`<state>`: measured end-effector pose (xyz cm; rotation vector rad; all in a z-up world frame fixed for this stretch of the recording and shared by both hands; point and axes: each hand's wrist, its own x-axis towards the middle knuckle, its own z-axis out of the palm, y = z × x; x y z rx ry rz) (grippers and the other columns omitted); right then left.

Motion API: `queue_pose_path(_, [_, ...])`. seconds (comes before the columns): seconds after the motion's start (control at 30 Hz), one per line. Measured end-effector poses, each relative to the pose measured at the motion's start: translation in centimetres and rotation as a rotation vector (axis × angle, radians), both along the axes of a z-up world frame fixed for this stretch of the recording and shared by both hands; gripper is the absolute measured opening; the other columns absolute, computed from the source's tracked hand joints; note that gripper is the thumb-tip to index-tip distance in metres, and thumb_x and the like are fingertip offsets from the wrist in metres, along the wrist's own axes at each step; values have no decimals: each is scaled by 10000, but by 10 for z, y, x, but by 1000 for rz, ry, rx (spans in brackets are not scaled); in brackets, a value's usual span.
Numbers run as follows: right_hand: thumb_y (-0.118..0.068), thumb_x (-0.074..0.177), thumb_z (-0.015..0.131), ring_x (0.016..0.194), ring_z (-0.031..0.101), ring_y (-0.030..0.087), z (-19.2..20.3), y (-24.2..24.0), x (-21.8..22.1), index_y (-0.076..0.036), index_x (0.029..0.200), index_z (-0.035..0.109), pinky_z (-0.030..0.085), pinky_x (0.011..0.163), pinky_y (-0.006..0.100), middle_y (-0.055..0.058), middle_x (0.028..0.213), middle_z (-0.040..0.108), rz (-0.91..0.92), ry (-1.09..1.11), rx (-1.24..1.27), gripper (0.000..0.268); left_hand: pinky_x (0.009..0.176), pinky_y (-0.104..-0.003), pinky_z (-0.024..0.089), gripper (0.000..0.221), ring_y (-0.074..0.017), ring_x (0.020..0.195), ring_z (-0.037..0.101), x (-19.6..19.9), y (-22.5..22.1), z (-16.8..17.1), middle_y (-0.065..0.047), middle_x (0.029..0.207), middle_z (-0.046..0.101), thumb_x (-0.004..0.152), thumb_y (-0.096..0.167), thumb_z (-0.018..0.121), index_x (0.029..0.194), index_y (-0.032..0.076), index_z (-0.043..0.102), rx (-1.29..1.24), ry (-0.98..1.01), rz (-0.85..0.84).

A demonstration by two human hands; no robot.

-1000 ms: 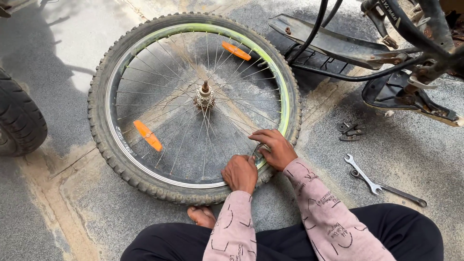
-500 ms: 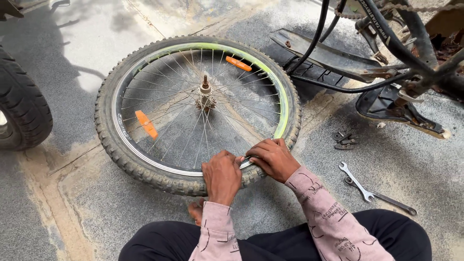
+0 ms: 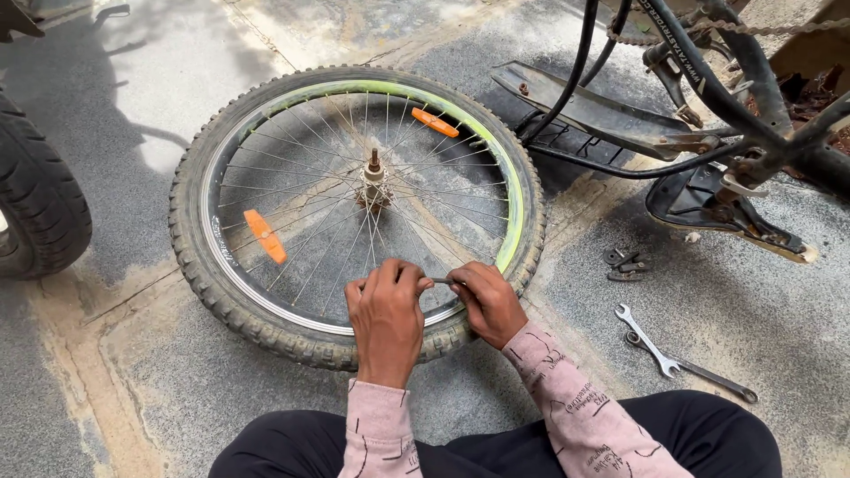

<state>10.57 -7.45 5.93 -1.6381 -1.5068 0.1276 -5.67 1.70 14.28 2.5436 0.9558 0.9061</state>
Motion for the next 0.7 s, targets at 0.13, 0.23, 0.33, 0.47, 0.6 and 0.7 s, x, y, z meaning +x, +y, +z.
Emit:
queue_pose_path(0.13, [-84,1011,626,840,674,218,37,-16,-8,-26,1150,684,538,745,329,91,961,667,-34,176,31,161,796,-437,415,251,-239,770,656,3,3,12,-51,834,683,934,331,688,858,95,727,-147,35,26])
queue_pose_path(0.23, [-130,982,656,681,650,220,64,-40,-16,-55,1195,702,524,635,339,97,874,668,-101,142,-68,231,772,-441,440,364,-253,765,660,12,6,-17,-44,772,692,970,453,643,852,115,710,-474,143,39])
queue_pose_path(0.33, [-215,918,711,532,644,241,61,-67,-19,-142,1223,728,496,507,385,79,764,700,-156,-114,-252,314,799,-452,468,437,-271,830,672,22,4,-47,-56,804,705,984,541,605,875,130,704,-721,244,-28])
queue_pose_path(0.47, [-295,904,708,500,660,284,53,-92,-23,-237,1185,761,486,460,431,70,719,744,-287,-329,-391,291,902,-516,411,464,-311,1023,630,24,-9,-48,-87,1003,697,895,572,642,972,120,714,-504,280,-98])
queue_pose_path(0.6, [-354,915,669,513,658,331,52,-95,-15,-262,1205,760,502,509,475,104,648,723,-356,-356,-648,318,979,-634,323,503,-327,1162,583,24,-13,-54,-79,1194,657,884,560,641,1169,150,701,-425,408,-102])
queue_pose_path(0.7, [-359,901,666,518,651,365,45,-92,-10,-235,1217,755,505,516,500,143,629,689,-260,-444,-663,351,1015,-707,285,505,-338,1167,605,28,-12,-76,-68,1239,643,933,530,638,1288,172,663,-522,512,-160])
